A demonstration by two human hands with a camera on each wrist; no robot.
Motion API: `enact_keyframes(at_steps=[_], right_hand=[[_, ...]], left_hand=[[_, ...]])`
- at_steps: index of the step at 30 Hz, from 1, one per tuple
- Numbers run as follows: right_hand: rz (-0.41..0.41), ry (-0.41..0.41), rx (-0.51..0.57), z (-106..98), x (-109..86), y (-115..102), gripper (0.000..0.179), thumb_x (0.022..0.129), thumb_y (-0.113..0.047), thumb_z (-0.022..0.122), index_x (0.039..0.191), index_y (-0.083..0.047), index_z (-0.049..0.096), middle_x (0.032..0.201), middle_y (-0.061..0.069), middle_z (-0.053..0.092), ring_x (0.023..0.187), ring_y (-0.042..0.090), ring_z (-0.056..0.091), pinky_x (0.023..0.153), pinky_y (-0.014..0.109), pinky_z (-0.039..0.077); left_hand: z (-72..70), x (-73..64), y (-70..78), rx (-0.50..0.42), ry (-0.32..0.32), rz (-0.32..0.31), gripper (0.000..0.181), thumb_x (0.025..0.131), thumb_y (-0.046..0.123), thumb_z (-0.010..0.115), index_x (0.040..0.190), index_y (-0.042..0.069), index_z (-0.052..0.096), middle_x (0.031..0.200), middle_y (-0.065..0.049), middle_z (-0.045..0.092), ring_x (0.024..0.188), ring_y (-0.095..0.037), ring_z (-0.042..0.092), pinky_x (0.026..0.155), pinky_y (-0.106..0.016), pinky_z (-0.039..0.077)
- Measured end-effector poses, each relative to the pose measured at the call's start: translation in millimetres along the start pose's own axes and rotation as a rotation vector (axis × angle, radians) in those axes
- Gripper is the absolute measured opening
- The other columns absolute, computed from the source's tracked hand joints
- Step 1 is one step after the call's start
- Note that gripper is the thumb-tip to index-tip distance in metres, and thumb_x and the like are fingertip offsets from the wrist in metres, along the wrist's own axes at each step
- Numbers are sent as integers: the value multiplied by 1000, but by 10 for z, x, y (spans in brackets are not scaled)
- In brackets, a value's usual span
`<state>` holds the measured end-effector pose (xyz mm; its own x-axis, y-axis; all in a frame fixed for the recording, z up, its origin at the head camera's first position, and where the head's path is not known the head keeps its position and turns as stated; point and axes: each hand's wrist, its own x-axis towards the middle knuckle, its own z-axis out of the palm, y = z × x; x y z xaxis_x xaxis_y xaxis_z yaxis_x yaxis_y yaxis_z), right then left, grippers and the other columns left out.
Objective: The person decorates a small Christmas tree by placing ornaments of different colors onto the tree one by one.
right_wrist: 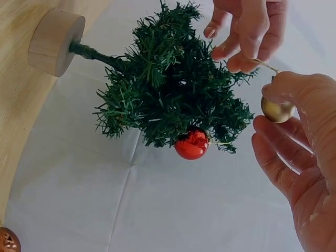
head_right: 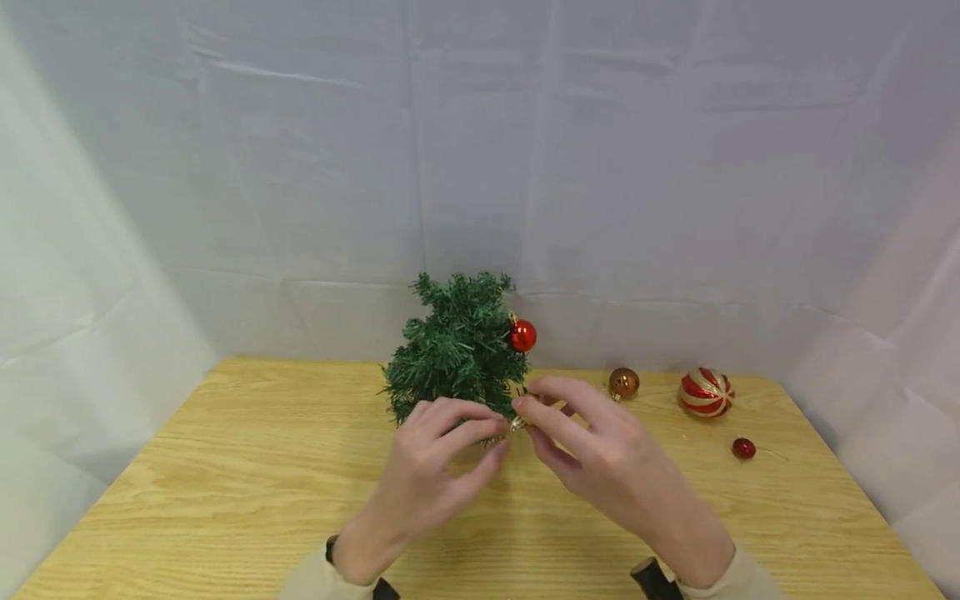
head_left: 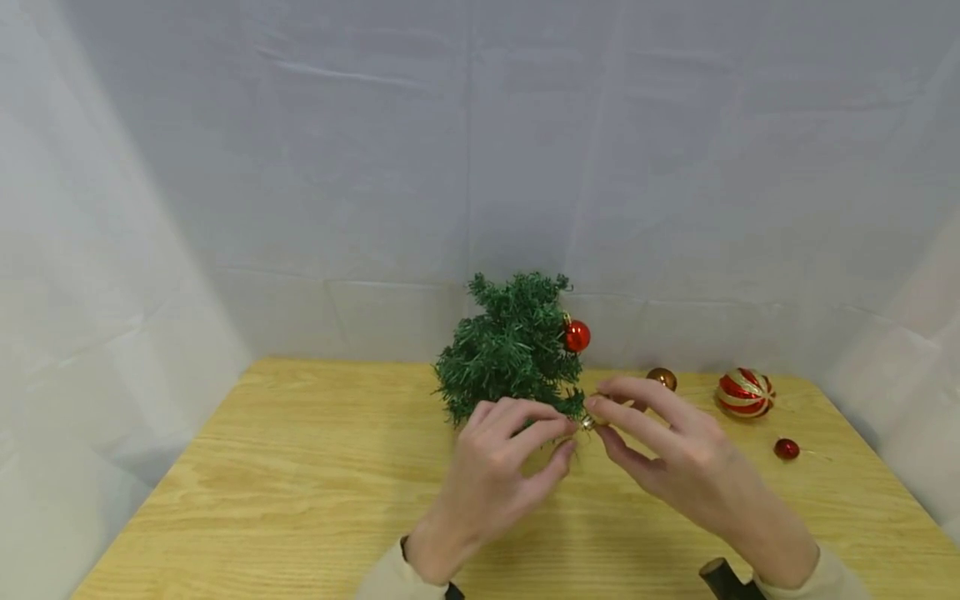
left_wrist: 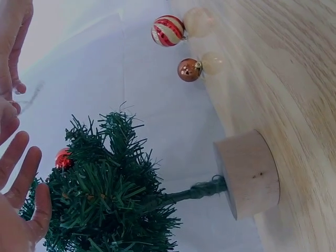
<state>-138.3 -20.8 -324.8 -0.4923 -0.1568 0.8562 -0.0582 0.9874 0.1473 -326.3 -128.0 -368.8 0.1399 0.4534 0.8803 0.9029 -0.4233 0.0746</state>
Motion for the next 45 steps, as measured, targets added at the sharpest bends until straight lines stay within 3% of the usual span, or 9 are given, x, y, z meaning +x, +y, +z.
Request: enact_keyframes(at_steps=[9, 16, 21, 27, 37, 45], right_hand=[[40, -32, -3, -8, -50, -3, 31, 107, -29, 51, 99, -11, 75, 103, 6, 66, 80, 12, 62, 63, 14, 49], [95, -147, 27, -16, -126, 5, 30, 105, -32, 52, 92, -14, 72, 103, 4, 65, 79, 10, 61, 65, 12, 49], [42, -171, 6, 30, -132, 11, 32, 106, -34, 52, 87, -14, 69, 93, -3, 65, 77, 9, 55, 66, 14, 47], [-25, -164, -101, 91, -139, -6, 35, 109, -32, 49, 93, -13, 74, 87, -3, 65, 72, 11, 56, 62, 19, 47], [-33, -178, -131, 148, -188, -27, 33, 109, -26, 46, 96, -12, 73, 84, -4, 65, 69, 10, 57, 60, 20, 49], [-20, -100, -81, 202, -137, -67, 27, 106, -22, 50, 92, -12, 71, 85, -4, 67, 69, 9, 60, 61, 19, 51]], left_hand=[[-18, -30, -49, 64, 75, 26, 8, 91, 16, 71, 90, 18, 78, 98, 5, 74, 87, -11, 68, 76, -28, 48], [-43, -45, -109, 268, 166, 179, 18, 94, 18, 63, 83, 18, 77, 90, 4, 75, 82, -14, 68, 78, -36, 49], [-43, -45, -126, 317, 204, 243, 21, 95, 18, 60, 83, 18, 76, 90, 4, 74, 82, -14, 68, 78, -38, 48], [-51, -34, -122, 314, 232, 275, 19, 94, 16, 60, 83, 18, 76, 90, 3, 73, 81, -15, 68, 78, -38, 48], [-52, -64, -114, 286, 216, 229, 20, 95, 17, 59, 84, 19, 75, 91, 3, 73, 83, -15, 67, 78, -40, 48], [-73, -58, -123, 255, 209, 178, 20, 96, 20, 59, 84, 17, 75, 91, 3, 74, 83, -14, 66, 79, -39, 48]])
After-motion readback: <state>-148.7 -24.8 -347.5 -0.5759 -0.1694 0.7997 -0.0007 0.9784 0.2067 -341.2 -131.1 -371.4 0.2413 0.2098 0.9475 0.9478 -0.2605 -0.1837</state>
